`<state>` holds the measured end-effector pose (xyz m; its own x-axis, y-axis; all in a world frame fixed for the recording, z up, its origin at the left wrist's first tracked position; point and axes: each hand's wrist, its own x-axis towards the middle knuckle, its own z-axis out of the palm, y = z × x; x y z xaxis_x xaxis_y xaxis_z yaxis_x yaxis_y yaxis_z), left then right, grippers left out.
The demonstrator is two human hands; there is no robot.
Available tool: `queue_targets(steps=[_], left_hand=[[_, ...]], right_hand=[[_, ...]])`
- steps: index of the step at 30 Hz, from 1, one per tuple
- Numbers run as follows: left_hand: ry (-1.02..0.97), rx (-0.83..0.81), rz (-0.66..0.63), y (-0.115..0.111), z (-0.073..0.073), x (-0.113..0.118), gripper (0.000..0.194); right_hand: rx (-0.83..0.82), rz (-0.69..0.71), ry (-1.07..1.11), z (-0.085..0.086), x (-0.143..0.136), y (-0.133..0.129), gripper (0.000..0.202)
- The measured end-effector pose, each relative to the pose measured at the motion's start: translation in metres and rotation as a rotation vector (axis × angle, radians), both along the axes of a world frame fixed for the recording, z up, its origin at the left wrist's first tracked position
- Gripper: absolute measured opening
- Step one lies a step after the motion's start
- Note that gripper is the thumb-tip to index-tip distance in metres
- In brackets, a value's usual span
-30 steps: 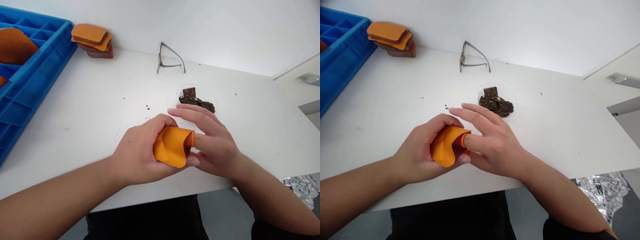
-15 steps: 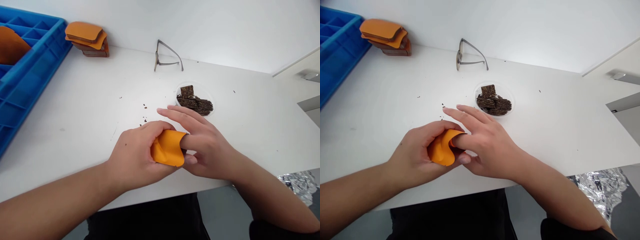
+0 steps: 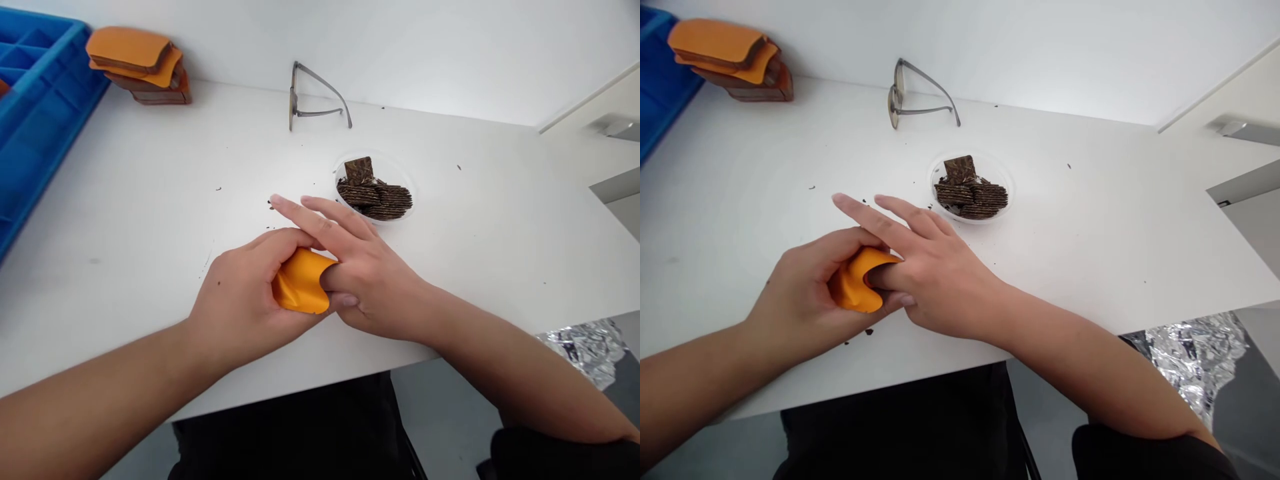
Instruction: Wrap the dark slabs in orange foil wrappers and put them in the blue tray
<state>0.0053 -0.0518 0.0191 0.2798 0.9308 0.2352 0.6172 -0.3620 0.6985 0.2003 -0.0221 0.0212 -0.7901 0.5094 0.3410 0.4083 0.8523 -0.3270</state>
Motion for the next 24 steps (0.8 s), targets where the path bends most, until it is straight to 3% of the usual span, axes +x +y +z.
queue_targets(steps=[4, 10, 14, 18, 20, 24], left_hand=[[0.038, 0.066, -0.019, 0.0005, 0.0032, 0.0003, 0.041], [-0.011, 0.038, -0.011, -0.0003, 0.0051, -0.0002, 0.052], [-0.056, 0.008, -0.014, 0.0004, 0.0049, -0.0016, 0.049], [-0.196, -0.064, -0.064, 0.0027, 0.0055, -0.0019, 0.043], [-0.259, -0.122, -0.108, 0.0036, 0.0051, -0.0018, 0.040], [-0.380, -0.203, -0.134, 0.0027, 0.0014, -0.0017, 0.043]], right_hand=[[-0.032, -0.006, 0.018, -0.0001, 0.0023, -0.0007, 0.027], [-0.263, 0.073, 0.230, -0.0035, -0.0002, 0.0021, 0.039], [-0.325, 0.130, 0.324, -0.0037, -0.0028, 0.0052, 0.036], [-0.490, 0.138, 0.388, -0.0024, -0.0019, 0.0073, 0.028], [-0.489, 0.128, 0.397, -0.0021, -0.0007, 0.0076, 0.026], [-0.320, 0.091, 0.347, -0.0011, 0.0013, 0.0068, 0.023]])
